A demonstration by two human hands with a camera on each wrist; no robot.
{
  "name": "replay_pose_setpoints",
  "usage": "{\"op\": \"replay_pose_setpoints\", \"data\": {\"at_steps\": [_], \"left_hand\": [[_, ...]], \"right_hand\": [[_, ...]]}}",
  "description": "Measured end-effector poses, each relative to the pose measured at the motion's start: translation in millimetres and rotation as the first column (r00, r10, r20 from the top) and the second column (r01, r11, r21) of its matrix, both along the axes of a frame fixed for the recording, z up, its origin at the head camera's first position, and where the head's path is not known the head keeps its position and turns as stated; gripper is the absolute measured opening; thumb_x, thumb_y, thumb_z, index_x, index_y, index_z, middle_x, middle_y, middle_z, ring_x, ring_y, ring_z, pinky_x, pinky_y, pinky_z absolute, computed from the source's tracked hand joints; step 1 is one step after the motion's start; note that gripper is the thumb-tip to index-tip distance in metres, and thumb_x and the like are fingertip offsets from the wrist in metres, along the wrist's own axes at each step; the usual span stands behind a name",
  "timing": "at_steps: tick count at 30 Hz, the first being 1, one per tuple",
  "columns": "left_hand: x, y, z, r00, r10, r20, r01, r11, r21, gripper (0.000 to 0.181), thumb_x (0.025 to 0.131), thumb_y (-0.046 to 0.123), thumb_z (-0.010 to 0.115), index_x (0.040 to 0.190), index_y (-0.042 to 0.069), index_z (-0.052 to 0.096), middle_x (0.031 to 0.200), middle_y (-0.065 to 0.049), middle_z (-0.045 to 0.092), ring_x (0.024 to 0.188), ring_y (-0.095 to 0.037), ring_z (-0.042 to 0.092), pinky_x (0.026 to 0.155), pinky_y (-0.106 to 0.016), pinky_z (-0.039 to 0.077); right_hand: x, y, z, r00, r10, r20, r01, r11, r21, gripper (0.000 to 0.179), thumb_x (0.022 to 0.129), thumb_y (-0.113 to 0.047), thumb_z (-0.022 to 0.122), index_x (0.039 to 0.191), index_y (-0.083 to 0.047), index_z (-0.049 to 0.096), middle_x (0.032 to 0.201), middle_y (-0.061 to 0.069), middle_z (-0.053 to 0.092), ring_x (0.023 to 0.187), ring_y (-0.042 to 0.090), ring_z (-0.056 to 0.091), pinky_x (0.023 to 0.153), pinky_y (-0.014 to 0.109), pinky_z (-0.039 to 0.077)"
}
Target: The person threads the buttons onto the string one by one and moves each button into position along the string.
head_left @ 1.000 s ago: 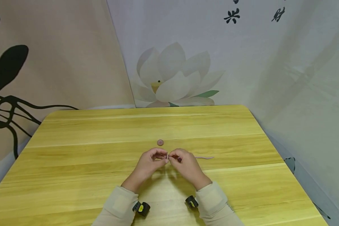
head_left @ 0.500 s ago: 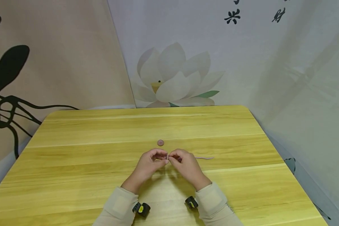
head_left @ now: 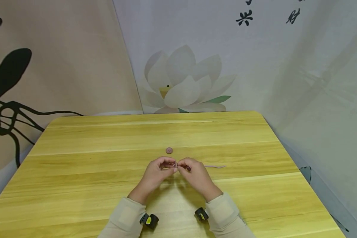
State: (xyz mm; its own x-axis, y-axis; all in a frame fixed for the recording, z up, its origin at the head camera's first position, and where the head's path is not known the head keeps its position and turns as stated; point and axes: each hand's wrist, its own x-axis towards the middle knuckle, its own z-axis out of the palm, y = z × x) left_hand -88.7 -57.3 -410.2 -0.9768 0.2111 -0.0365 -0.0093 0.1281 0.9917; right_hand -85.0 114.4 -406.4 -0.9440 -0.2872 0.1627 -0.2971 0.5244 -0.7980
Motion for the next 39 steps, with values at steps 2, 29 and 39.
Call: {"op": "replay_pose_setpoints", "data": {"at_steps": [2, 29, 39], "left_hand": [[0.3, 0.4, 0.3, 1.000, 0.015, -0.005, -0.015, 1.000, 0.008, 0.026, 0.085, 0.002, 0.070, 0.109, -0.005, 0.064, 0.102, -0.012, 0.067, 0.095, -0.020, 0.061, 0.078, -0.023, 0.051], [3.0, 0.7, 3.3, 0.998, 0.060, 0.025, -0.061, 0.997, 0.048, 0.024, 0.083, 0.001, 0.072, 0.106, -0.002, 0.065, 0.098, -0.008, 0.068, 0.091, -0.018, 0.061, 0.075, -0.024, 0.051], [2.9, 0.3, 3.2, 0.998, 0.042, 0.043, -0.045, 0.997, 0.065, 0.023, 0.084, 0.001, 0.072, 0.104, -0.002, 0.063, 0.096, -0.008, 0.067, 0.090, -0.018, 0.061, 0.073, -0.024, 0.051]], "right_hand": [[0.4, -0.1, 0.5, 1.000, 0.007, -0.008, -0.007, 1.000, 0.000, 0.009, 0.093, -0.008, 0.063, 0.099, -0.007, 0.070, 0.093, 0.000, 0.067, 0.087, 0.014, 0.061, 0.081, 0.038, 0.053], [1.3, -2.0, 2.4, 0.999, -0.049, -0.016, 0.049, 0.999, -0.016, 0.006, 0.091, -0.006, 0.065, 0.093, -0.008, 0.070, 0.088, 0.000, 0.065, 0.076, 0.011, 0.056, 0.065, 0.023, 0.049], [2.0, -3.0, 3.7, 0.999, -0.038, -0.022, 0.037, 0.999, -0.030, 0.006, 0.091, -0.006, 0.065, 0.093, -0.008, 0.070, 0.089, -0.001, 0.065, 0.075, 0.011, 0.054, 0.064, 0.023, 0.047]]}}
